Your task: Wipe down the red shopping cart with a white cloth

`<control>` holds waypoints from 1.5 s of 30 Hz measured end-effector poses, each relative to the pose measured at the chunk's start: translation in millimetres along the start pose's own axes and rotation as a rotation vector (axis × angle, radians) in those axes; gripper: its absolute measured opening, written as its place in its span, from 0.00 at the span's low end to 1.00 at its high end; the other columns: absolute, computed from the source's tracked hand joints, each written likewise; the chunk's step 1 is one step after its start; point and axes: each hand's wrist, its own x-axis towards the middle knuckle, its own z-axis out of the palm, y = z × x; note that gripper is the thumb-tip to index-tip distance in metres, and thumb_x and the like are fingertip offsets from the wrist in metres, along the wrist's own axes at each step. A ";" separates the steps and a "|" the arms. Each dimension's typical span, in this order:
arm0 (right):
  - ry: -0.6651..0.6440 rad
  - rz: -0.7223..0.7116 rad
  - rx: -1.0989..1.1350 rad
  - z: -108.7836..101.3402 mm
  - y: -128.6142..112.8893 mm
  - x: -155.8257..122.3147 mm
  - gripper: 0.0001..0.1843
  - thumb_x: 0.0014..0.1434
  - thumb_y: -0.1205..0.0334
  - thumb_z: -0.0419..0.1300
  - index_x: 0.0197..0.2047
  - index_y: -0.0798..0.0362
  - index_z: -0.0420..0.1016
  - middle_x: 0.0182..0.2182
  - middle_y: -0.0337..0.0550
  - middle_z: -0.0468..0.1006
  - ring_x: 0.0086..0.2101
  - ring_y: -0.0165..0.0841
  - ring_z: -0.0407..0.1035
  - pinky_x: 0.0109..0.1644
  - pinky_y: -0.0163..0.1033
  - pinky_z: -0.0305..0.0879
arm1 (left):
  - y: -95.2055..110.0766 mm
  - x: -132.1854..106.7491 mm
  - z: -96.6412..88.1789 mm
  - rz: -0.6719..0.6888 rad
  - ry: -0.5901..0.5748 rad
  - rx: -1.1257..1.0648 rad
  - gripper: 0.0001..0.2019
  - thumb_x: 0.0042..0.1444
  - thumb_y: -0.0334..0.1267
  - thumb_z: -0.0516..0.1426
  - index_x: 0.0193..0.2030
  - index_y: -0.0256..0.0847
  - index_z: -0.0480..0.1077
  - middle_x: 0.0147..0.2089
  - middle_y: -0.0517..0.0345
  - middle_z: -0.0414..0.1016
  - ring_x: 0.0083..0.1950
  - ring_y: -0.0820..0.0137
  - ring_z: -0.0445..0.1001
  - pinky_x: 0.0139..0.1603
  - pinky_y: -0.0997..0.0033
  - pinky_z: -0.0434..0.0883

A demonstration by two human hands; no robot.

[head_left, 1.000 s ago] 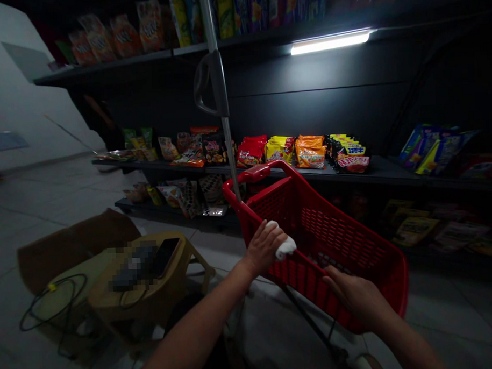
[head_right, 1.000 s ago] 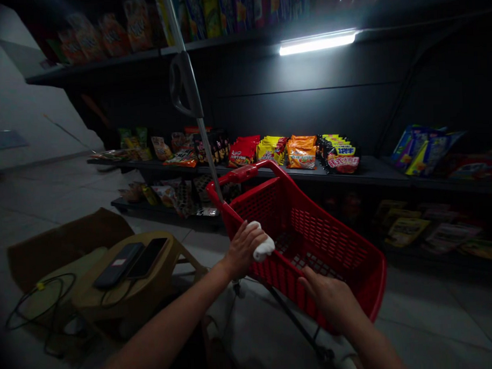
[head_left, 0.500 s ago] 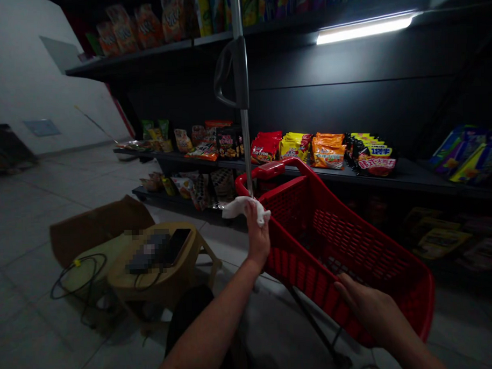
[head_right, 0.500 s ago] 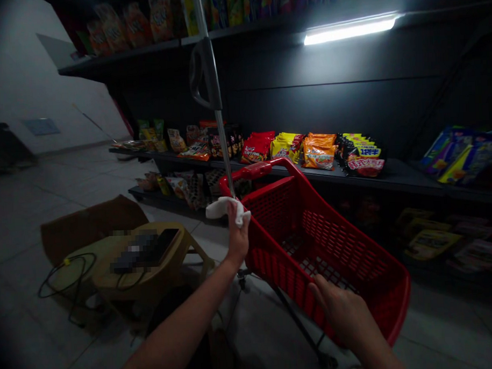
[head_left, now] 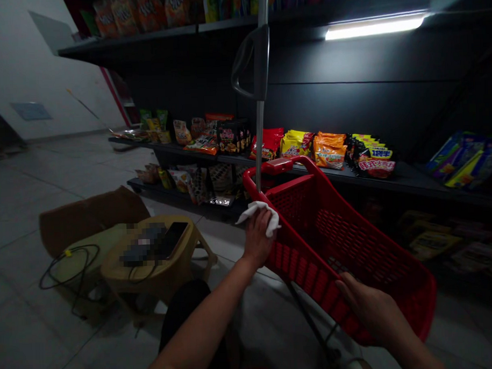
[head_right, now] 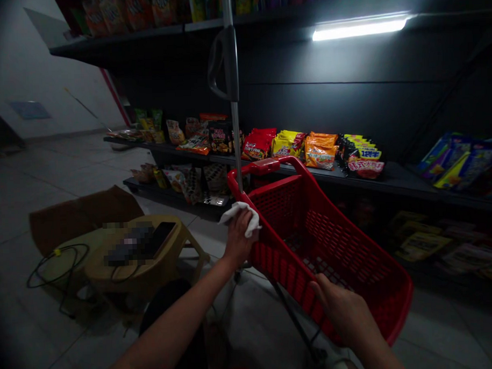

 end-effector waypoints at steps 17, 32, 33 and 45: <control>-0.008 0.009 0.022 -5.2 3.5 -1.3 0.18 0.69 0.53 0.41 0.42 0.47 0.69 0.31 0.42 0.82 0.27 0.36 0.78 0.23 0.35 0.53 | 21.0 -0.5 2.0 -0.045 0.105 -0.147 0.17 0.67 0.37 0.49 0.61 0.37 0.62 0.64 0.43 0.65 0.72 0.61 0.55 0.71 0.50 0.54; 0.035 0.012 0.247 -22.7 -0.5 -0.1 0.21 0.67 0.46 0.47 0.49 0.46 0.76 0.40 0.45 0.83 0.40 0.40 0.79 0.41 0.42 0.74 | 84.6 -40.7 -74.5 -1.167 -0.561 -1.999 0.24 0.58 0.50 0.56 0.51 0.30 0.73 0.43 0.44 0.83 0.54 0.54 0.78 0.63 0.57 0.66; 0.084 0.002 0.357 -25.4 -3.6 0.2 0.22 0.67 0.45 0.48 0.52 0.46 0.76 0.47 0.46 0.82 0.46 0.41 0.77 0.49 0.45 0.73 | 87.5 -37.6 -80.0 -1.191 -0.588 -2.063 0.24 0.58 0.48 0.56 0.51 0.29 0.74 0.42 0.44 0.83 0.54 0.54 0.78 0.64 0.58 0.65; -0.008 0.462 1.635 -37.0 -79.2 -14.4 0.35 0.49 0.37 0.67 0.53 0.50 0.73 0.35 0.46 0.82 0.31 0.39 0.77 0.32 0.40 0.73 | 92.1 -57.9 -90.9 -1.380 -0.616 -1.922 0.24 0.56 0.49 0.59 0.51 0.30 0.74 0.47 0.42 0.82 0.56 0.52 0.77 0.64 0.55 0.67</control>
